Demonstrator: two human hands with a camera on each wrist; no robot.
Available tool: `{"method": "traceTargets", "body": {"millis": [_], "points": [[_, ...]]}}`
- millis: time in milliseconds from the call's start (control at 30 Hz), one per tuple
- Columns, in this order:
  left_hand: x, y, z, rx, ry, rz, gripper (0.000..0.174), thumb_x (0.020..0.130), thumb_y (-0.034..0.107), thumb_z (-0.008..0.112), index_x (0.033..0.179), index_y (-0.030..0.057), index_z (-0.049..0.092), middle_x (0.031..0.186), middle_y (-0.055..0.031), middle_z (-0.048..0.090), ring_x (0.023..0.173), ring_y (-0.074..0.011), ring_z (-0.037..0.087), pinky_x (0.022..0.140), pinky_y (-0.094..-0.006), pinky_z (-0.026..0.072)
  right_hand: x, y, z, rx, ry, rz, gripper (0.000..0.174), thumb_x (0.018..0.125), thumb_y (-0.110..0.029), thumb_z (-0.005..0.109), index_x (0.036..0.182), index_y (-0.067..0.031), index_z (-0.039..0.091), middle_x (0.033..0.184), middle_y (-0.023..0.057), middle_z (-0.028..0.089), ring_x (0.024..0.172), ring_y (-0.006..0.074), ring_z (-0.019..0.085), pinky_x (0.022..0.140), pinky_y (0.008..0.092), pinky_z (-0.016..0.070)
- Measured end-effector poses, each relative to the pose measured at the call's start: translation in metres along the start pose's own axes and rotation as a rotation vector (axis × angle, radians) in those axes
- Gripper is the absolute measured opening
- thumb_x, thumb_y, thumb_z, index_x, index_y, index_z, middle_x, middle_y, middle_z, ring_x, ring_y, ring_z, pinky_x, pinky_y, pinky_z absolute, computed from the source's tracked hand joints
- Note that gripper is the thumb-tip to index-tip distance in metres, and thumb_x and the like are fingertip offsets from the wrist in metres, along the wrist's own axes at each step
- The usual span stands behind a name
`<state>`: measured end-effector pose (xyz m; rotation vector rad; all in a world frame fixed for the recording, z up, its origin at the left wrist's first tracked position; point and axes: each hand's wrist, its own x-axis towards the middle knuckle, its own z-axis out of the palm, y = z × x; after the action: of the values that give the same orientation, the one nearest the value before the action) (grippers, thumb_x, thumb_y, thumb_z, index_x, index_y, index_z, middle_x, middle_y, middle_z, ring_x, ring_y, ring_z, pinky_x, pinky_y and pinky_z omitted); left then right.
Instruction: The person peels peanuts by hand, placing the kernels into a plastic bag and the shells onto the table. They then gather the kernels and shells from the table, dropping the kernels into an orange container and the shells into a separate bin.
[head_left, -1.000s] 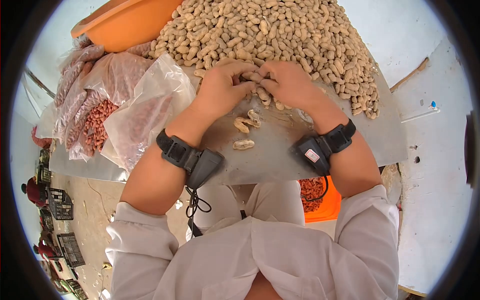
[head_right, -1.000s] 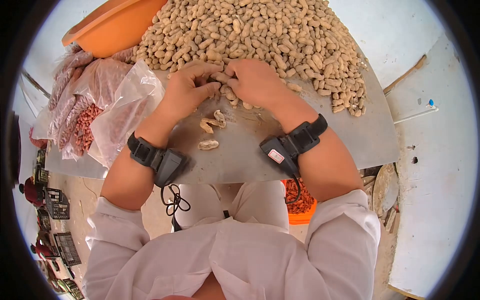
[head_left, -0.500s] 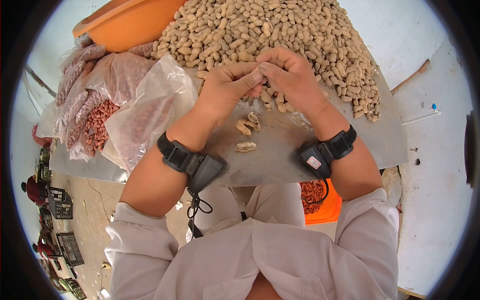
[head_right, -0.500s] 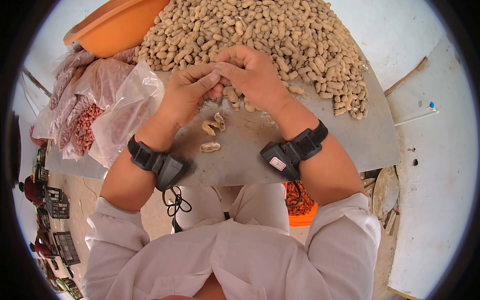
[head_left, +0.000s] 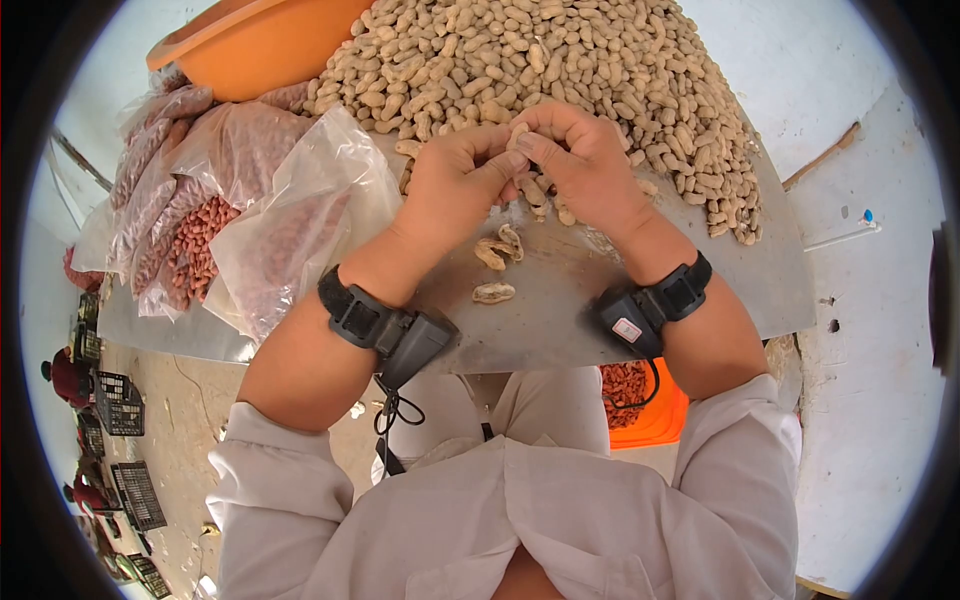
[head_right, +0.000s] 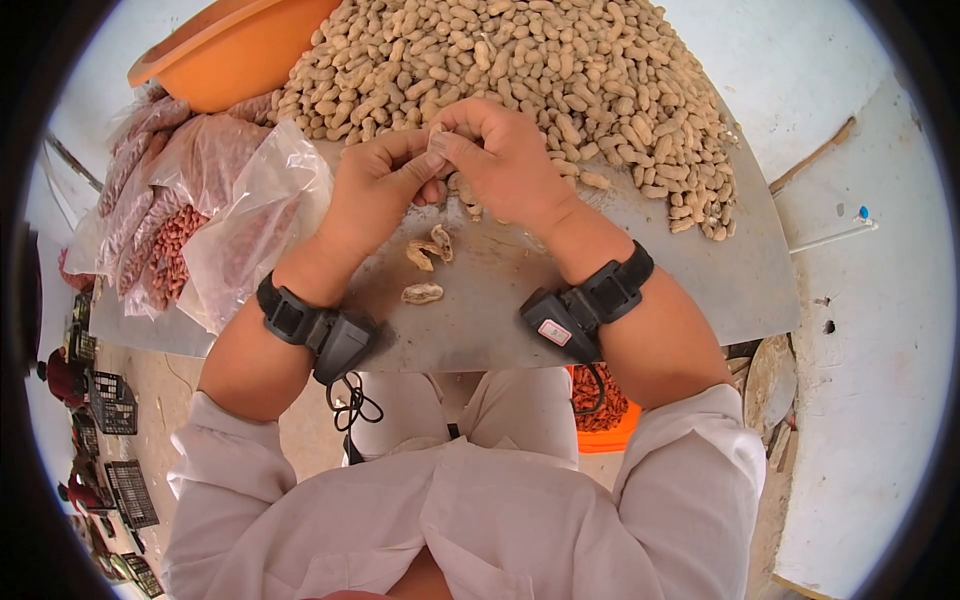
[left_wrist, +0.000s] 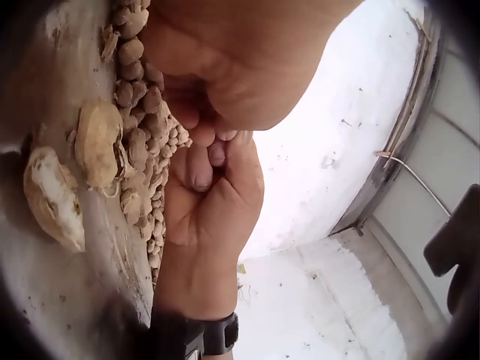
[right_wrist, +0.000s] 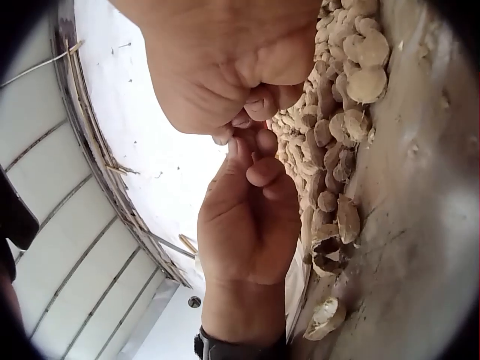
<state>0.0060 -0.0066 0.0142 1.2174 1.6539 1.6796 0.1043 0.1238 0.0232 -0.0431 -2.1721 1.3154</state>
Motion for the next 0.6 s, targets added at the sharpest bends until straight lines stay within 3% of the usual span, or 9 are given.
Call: {"method": "traceTargets", "body": {"millis": [233,600], "points": [[-0.002,0.002,0.003,0.039,0.033,0.046,0.015,0.088,0.012,0.055,0.083,-0.0014,0.061,0.066,-0.0004,0.057,0.055,-0.005,0.051,0.05,-0.0203,0.0411,-0.004,-0.004,0.008,0.021,0.068,-0.005,0.017,0.085,-0.011,0.055,0.092,0.0036,0.057,0.08,0.0069,0.063,0.07,0.0101,0.06,0.063,0.0237,0.0482],[0.004,-0.004,0.003,-0.437,-0.017,-0.068,0.018,0.09,0.015,0.053,0.086,0.0007,0.063,0.069,-0.0017,0.06,0.057,-0.0068,0.051,0.052,-0.0186,0.0404,-0.008,0.003,0.017,0.545,0.147,0.092,0.016,0.089,-0.012,0.053,0.094,0.0029,0.056,0.076,0.0037,0.059,0.066,0.0061,0.053,0.057,0.02,0.0427]]}}
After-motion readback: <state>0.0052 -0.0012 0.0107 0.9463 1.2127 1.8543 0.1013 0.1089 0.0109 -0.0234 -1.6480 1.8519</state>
